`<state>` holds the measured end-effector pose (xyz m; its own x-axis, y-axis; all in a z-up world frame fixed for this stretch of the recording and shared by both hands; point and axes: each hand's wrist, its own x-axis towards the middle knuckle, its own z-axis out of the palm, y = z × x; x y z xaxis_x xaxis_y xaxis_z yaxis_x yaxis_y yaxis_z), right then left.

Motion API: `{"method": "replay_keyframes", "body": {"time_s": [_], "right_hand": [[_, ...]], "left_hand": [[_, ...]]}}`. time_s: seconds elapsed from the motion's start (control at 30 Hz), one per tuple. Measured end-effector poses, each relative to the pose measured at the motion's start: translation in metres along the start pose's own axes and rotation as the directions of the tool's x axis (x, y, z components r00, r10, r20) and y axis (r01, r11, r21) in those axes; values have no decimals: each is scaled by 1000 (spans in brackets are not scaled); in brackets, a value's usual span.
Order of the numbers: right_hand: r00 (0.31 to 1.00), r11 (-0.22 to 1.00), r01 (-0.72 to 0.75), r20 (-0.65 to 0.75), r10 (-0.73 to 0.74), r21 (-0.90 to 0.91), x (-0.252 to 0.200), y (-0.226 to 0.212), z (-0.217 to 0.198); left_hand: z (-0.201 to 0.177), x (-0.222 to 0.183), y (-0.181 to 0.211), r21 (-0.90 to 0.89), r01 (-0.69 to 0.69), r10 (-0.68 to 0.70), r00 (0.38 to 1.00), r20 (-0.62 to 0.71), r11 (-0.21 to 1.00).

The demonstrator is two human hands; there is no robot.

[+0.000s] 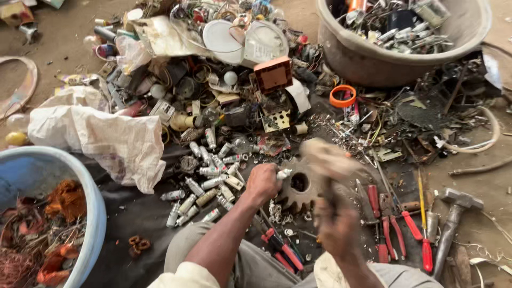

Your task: The person uses a hammer and a metal pin to drive out a component from a gear-like metal part, then manually separates small plastic or metal pieces.

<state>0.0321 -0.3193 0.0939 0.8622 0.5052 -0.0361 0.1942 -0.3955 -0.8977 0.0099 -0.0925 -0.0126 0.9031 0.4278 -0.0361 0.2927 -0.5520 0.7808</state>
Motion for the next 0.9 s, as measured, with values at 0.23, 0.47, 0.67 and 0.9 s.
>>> {"method": "replay_keyframes", "body": {"time_s": [0.23, 0.47, 0.67, 0.9], "right_hand": [[916, 894, 377, -48, -399, -240, 19, 79, 24], [996, 969, 28, -76, -48, -245, 8, 64, 17], [881, 873, 437, -295, -369, 215, 7, 59, 14], [978, 914, -159, 64, 196, -374, 20, 63, 35]], "left_hand": [[-2, 0, 15, -22, 335, -323, 921, 218, 942], [-6, -3, 12, 101, 109, -119, 988, 95, 989], [-8, 0, 20, 69, 310, -318, 923, 218, 948], [-4, 2, 6, 89, 90, -99, 990, 99, 992]]}}
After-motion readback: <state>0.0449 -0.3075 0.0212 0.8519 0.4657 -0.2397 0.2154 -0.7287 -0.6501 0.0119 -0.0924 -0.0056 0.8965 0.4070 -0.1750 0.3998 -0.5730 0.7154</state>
